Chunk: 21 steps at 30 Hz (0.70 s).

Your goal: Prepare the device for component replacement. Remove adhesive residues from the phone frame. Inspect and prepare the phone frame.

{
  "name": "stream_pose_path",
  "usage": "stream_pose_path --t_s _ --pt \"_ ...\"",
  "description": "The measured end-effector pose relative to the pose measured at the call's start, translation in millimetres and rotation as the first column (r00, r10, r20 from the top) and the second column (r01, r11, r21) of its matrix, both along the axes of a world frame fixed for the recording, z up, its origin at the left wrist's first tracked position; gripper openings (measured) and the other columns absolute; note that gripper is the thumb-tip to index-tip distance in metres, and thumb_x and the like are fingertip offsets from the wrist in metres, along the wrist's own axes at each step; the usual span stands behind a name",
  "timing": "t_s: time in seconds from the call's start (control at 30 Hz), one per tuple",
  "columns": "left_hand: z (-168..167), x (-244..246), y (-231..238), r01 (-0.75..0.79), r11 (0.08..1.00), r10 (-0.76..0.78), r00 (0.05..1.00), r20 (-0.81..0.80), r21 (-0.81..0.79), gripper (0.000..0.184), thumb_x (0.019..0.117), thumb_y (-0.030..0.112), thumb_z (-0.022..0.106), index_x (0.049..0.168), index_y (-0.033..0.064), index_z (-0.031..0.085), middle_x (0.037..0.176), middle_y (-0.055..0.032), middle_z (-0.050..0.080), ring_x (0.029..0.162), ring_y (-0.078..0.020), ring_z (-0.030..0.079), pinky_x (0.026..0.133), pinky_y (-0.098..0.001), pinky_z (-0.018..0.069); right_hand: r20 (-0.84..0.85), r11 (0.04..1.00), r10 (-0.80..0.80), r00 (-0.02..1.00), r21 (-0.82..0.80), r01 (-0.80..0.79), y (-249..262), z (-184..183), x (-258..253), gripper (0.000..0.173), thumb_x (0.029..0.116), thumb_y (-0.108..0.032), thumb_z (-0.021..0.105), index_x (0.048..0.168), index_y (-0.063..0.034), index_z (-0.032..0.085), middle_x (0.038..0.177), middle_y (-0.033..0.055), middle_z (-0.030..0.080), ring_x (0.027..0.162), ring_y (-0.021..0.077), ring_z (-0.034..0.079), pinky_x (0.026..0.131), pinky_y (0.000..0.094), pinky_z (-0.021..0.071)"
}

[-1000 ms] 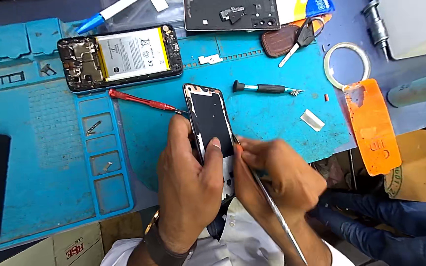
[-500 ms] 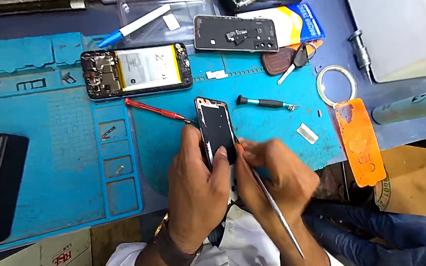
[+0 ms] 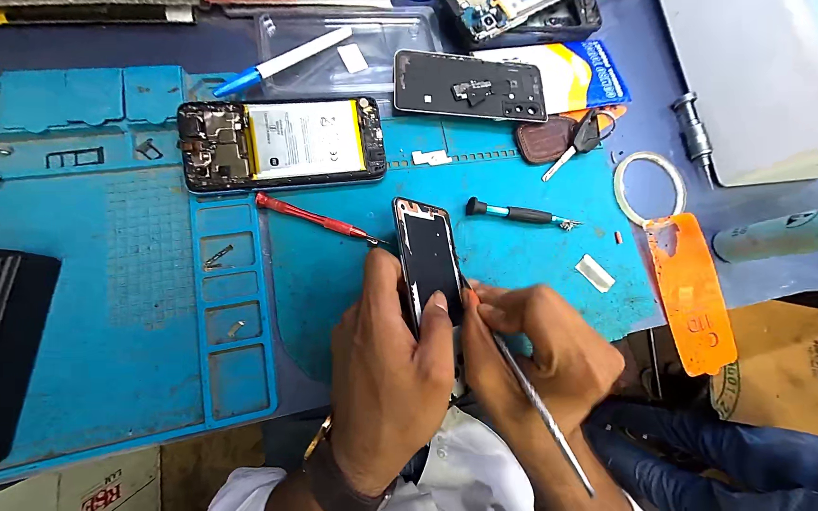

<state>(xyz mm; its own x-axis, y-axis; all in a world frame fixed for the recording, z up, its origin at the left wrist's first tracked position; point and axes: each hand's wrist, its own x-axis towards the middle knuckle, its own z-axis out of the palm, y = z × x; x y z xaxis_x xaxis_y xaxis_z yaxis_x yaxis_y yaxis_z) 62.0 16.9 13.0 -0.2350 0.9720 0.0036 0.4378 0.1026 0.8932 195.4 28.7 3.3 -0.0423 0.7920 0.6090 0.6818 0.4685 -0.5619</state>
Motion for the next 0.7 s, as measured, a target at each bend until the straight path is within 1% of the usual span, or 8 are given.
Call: stream_pose_path --t_s 0.1,0.17,0.3,0.43,0.5,0.57,0.67,0.7 --pt "-0.5 -0.9 -0.3 0.021 1.000 -0.021 1.000 0.016 0.016 0.020 0.0982 0.027 0.056 0.115 0.0163 0.054 0.084 0.0057 0.065 0.072 -0.0070 0.067 0.056 -0.0282 0.0561 0.029 1.000 -0.004 1.000 0.018 0.003 32.8 1.1 -8.2 0.016 0.0860 -0.004 0.070 0.071 -0.0055 0.065 0.072 0.0070 0.068 0.073 0.0154 0.073 0.059 0.0279 0.0583" --pt "-0.6 -1.4 -0.4 0.024 0.999 -0.025 0.999 0.027 0.021 0.021 0.0984 0.026 0.056 0.117 0.0160 0.054 0.087 0.0049 0.066 0.076 -0.0080 0.068 0.059 -0.0298 0.0579 0.033 1.000 -0.001 0.999 0.006 0.001 38.9 4.8 -10.6 0.016 0.0871 -0.003 0.069 0.072 -0.0062 0.065 0.071 0.0056 0.067 0.072 0.0147 0.071 0.059 0.0281 0.0577" --pt "-1.4 0.7 0.1 -0.010 1.000 0.010 1.000 -0.012 0.009 0.021 0.0961 0.030 0.056 0.113 0.0170 0.054 0.078 0.0068 0.061 0.067 -0.0072 0.063 0.053 -0.0293 0.0529 0.026 0.999 0.003 1.000 -0.033 -0.002 9.1 4.2 -3.2 0.014 0.0860 -0.005 0.070 0.073 -0.0069 0.066 0.080 0.0049 0.071 0.081 0.0134 0.074 0.067 0.0254 0.0626" --pt "-1.9 -0.7 -0.7 0.009 1.000 -0.009 1.000 -0.010 -0.001 0.021 0.0972 0.029 0.056 0.114 0.0168 0.055 0.082 0.0063 0.064 0.071 -0.0071 0.066 0.055 -0.0298 0.0552 0.046 1.000 -0.020 0.999 0.022 0.019 34.6 -0.8 -9.7 0.015 0.0856 -0.004 0.071 0.072 -0.0056 0.065 0.074 0.0079 0.071 0.075 0.0160 0.073 0.059 0.0282 0.0583" --pt "-1.4 -0.8 -1.1 0.013 1.000 -0.013 1.000 -0.008 -0.008 0.021 0.0976 0.029 0.056 0.115 0.0173 0.055 0.084 0.0057 0.065 0.074 -0.0078 0.067 0.057 -0.0307 0.0557 0.055 1.000 -0.024 0.998 0.006 0.024 47.3 2.4 -13.1 0.017 0.0872 -0.004 0.070 0.072 -0.0071 0.063 0.075 0.0071 0.071 0.075 0.0159 0.074 0.059 0.0296 0.0583" --pt "-1.5 -0.7 -1.1 0.008 1.000 -0.008 1.000 -0.003 -0.003 0.022 0.0977 0.030 0.056 0.116 0.0172 0.054 0.084 0.0055 0.065 0.074 -0.0083 0.067 0.057 -0.0310 0.0562 0.026 0.999 -0.026 0.999 -0.038 0.027 37.4 6.9 -11.6 0.018 0.0879 -0.005 0.069 0.072 -0.0079 0.063 0.073 0.0050 0.069 0.072 0.0139 0.071 0.057 0.0287 0.0563" --pt "-2.3 0.3 -0.6 -0.005 1.000 0.005 1.000 -0.005 0.008 0.021 0.0961 0.029 0.057 0.114 0.0170 0.054 0.080 0.0063 0.063 0.070 -0.0078 0.065 0.054 -0.0301 0.0547 -0.037 0.995 -0.028 0.999 -0.093 0.025 15.8 7.9 -4.5 0.018 0.0858 -0.007 0.072 0.071 -0.0098 0.063 0.073 0.0012 0.069 0.074 0.0098 0.072 0.060 0.0240 0.0602" --pt "-2.3 0.4 -0.4 -0.006 1.000 0.006 1.000 -0.006 0.006 0.021 0.0960 0.029 0.057 0.113 0.0170 0.054 0.080 0.0066 0.063 0.068 -0.0075 0.065 0.054 -0.0297 0.0543 -0.055 0.996 -0.033 0.998 -0.090 0.028 17.3 6.9 -3.9 0.018 0.0847 -0.007 0.073 0.070 -0.0099 0.063 0.072 0.0008 0.069 0.072 0.0085 0.071 0.058 0.0228 0.0589"
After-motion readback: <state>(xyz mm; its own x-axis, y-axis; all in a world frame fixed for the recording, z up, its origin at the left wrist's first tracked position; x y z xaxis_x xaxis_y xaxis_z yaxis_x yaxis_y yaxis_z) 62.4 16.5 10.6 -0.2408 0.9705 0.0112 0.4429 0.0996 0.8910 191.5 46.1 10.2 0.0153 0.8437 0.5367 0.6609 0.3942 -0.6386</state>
